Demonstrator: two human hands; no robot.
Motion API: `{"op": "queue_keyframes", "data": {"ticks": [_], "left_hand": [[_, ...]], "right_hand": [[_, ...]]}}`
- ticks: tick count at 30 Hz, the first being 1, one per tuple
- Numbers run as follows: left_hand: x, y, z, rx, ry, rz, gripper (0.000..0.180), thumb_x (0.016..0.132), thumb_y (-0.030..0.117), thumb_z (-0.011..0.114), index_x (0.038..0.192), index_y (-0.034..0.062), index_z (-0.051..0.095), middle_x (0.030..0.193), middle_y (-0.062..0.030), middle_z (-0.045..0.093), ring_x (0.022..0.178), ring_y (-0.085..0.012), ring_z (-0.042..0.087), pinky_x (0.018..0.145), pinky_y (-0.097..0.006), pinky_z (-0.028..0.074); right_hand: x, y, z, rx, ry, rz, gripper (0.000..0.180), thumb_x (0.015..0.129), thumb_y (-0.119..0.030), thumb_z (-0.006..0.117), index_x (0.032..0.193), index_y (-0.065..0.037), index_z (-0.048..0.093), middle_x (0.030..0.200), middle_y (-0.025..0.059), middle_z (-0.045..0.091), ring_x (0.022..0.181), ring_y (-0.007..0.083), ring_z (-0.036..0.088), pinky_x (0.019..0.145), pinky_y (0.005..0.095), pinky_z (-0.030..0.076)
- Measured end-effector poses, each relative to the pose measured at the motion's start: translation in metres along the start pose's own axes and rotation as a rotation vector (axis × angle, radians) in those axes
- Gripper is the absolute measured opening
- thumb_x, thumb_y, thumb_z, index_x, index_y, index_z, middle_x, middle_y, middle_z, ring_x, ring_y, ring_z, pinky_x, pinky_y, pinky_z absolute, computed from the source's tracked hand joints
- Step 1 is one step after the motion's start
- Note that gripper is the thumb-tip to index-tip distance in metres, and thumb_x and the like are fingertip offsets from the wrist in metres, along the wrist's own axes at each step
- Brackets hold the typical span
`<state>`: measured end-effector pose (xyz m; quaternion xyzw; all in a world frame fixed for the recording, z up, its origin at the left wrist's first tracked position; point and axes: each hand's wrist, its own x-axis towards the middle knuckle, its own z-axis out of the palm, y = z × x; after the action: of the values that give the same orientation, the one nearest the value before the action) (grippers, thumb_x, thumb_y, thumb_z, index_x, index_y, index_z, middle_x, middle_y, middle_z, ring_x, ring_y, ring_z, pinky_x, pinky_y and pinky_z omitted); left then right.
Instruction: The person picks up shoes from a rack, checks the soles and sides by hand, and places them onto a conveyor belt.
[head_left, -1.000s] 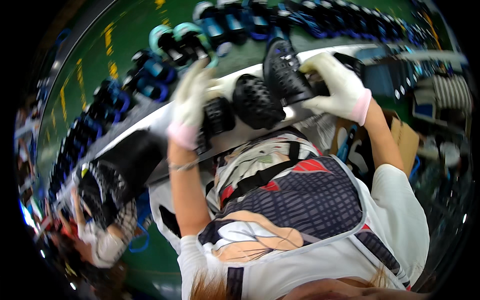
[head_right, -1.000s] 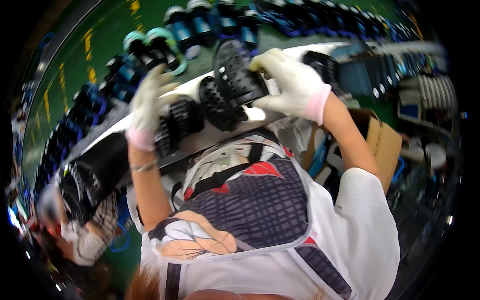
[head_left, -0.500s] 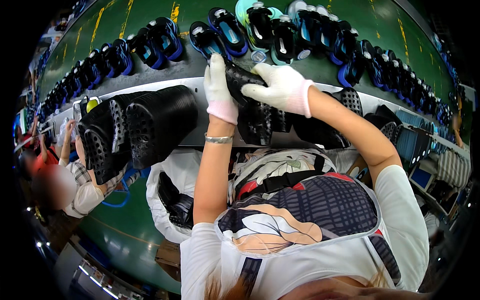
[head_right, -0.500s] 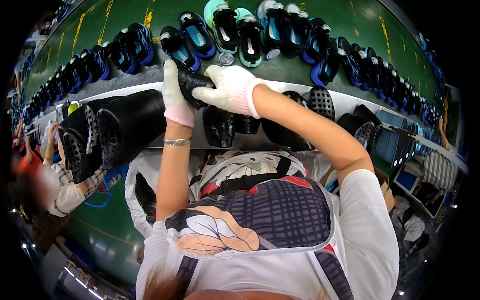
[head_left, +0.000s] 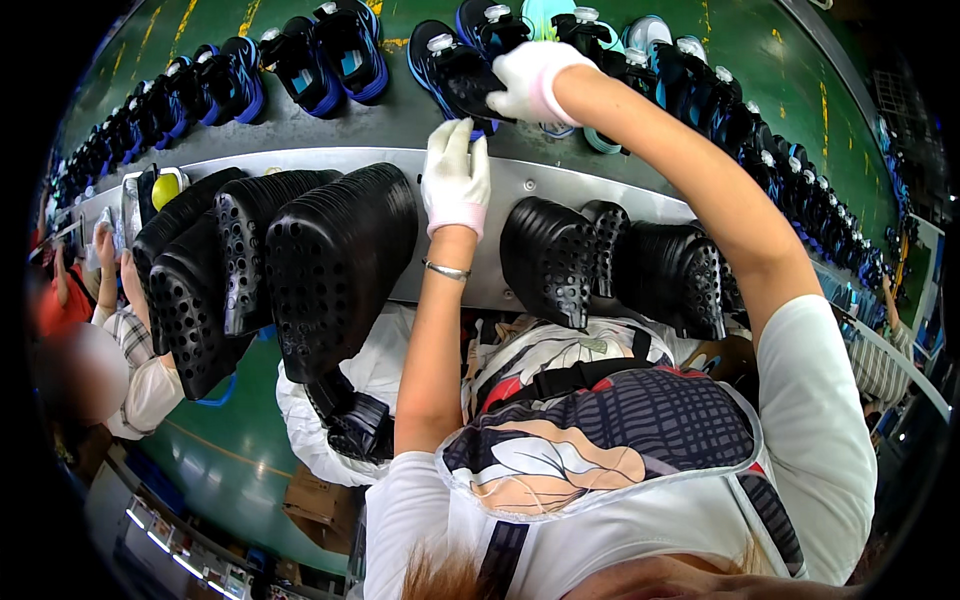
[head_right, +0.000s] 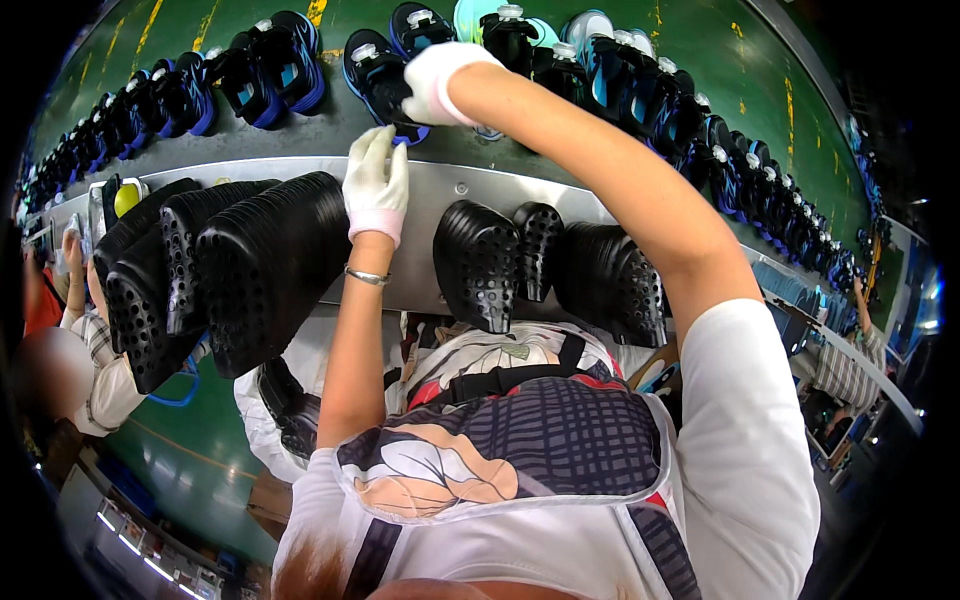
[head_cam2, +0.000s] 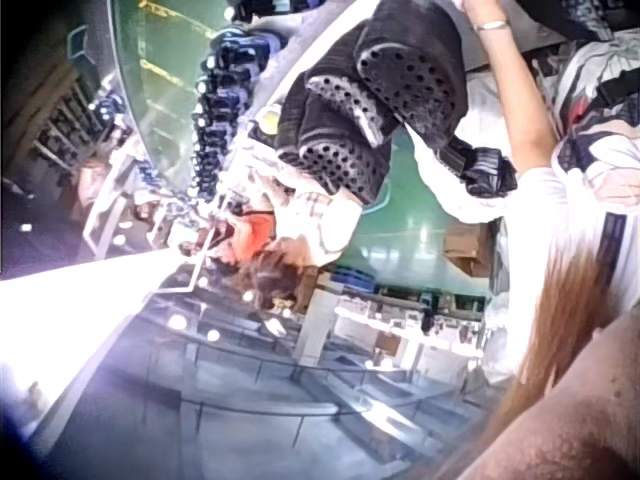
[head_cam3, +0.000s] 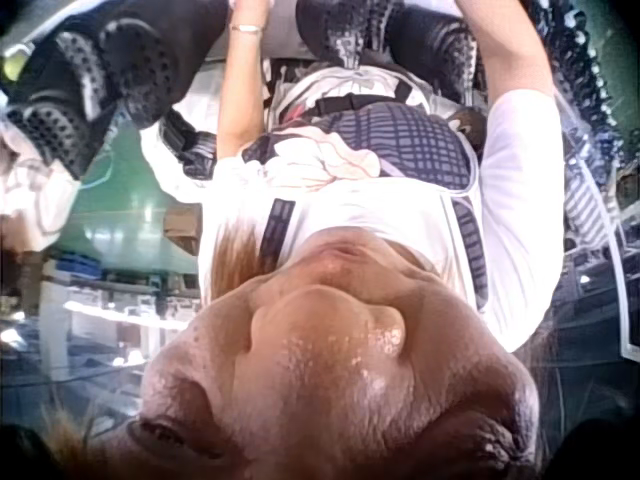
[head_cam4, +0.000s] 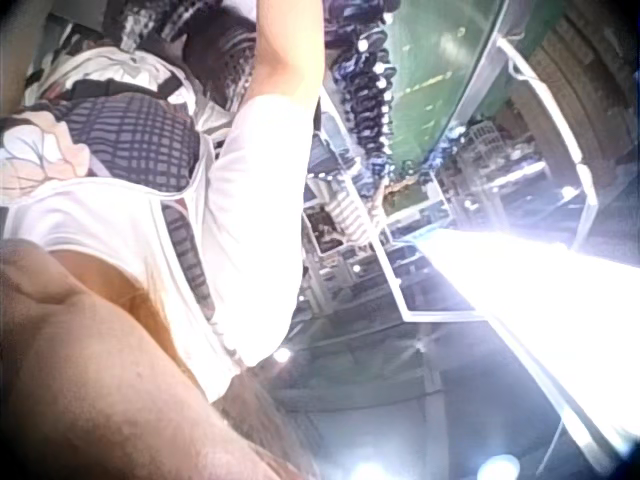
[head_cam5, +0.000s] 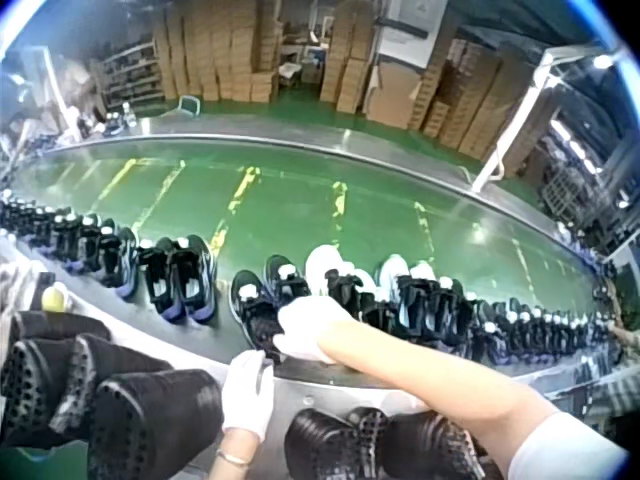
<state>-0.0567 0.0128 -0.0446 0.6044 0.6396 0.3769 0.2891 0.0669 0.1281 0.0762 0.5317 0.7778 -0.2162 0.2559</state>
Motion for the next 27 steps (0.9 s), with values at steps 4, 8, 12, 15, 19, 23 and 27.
{"op": "queue_keyframes", "data": {"ticks": [4,8,12,15,19,23,27], "left_hand": [[0.015,0.009,0.006,0.011,-0.087,0.089,0.033,0.084,0.017,0.066,0.113,0.0034,0.062,0.115,-0.0153,0.059,0.092,-0.0302,0.063,0.080,-0.035,0.051],[0.030,0.018,0.008,0.212,-0.187,-0.012,0.027,0.081,0.019,0.065,0.104,0.0047,0.062,0.107,-0.0149,0.057,0.099,-0.0346,0.055,0.084,-0.042,0.047],[0.033,0.006,0.013,0.226,-0.085,0.061,0.018,0.080,0.018,0.065,0.093,0.0058,0.061,0.099,-0.0109,0.054,0.090,-0.0318,0.055,0.075,-0.043,0.050],[0.036,0.011,0.019,0.279,-0.146,0.035,0.015,0.082,0.021,0.065,0.089,0.0078,0.065,0.098,-0.0095,0.059,0.091,-0.0314,0.058,0.077,-0.043,0.052],[0.061,-0.002,0.025,0.367,-0.452,-0.240,0.022,0.085,0.027,0.063,0.095,0.0079,0.067,0.100,-0.0137,0.065,0.097,-0.0319,0.062,0.081,-0.041,0.053],[0.066,-0.004,0.031,0.325,-0.534,-0.479,0.023,0.087,0.023,0.060,0.098,0.0053,0.069,0.103,-0.0181,0.067,0.099,-0.0325,0.065,0.083,-0.039,0.054],[0.072,0.005,0.024,0.421,-0.594,-0.414,0.021,0.087,0.020,0.059,0.094,0.0042,0.070,0.101,-0.0188,0.068,0.097,-0.0321,0.066,0.081,-0.038,0.054]], "right_hand": [[0.045,-0.012,0.013,-0.100,0.041,0.031,0.034,0.084,-0.031,0.055,0.096,-0.003,0.069,0.096,0.0187,0.068,0.092,0.0333,0.066,0.081,0.0414,0.053],[0.073,-0.029,0.048,0.024,0.242,0.108,0.027,0.081,-0.010,0.059,0.105,-0.001,0.067,0.101,0.0174,0.069,0.093,0.0310,0.068,0.079,0.0385,0.054],[0.079,-0.030,0.048,0.072,0.231,0.097,0.028,0.088,-0.022,0.054,0.101,0.000,0.065,0.098,0.0193,0.068,0.093,0.0326,0.066,0.080,0.0400,0.053],[0.089,-0.026,0.024,0.057,-0.018,0.103,0.031,0.086,-0.030,0.060,0.100,-0.003,0.070,0.102,0.0172,0.068,0.095,0.0329,0.065,0.083,0.0395,0.053],[0.091,-0.038,0.023,0.029,-0.002,0.092,0.029,0.084,-0.025,0.062,0.103,-0.004,0.069,0.106,0.0179,0.067,0.098,0.0328,0.065,0.084,0.0390,0.053],[0.089,-0.037,0.039,0.046,0.098,0.087,0.024,0.083,-0.017,0.060,0.101,-0.005,0.070,0.103,0.0182,0.068,0.096,0.0330,0.066,0.084,0.0404,0.053],[0.101,-0.033,0.042,0.053,0.077,0.066,0.026,0.081,-0.016,0.063,0.103,-0.004,0.069,0.103,0.0191,0.068,0.096,0.0329,0.066,0.083,0.0403,0.053]]}}
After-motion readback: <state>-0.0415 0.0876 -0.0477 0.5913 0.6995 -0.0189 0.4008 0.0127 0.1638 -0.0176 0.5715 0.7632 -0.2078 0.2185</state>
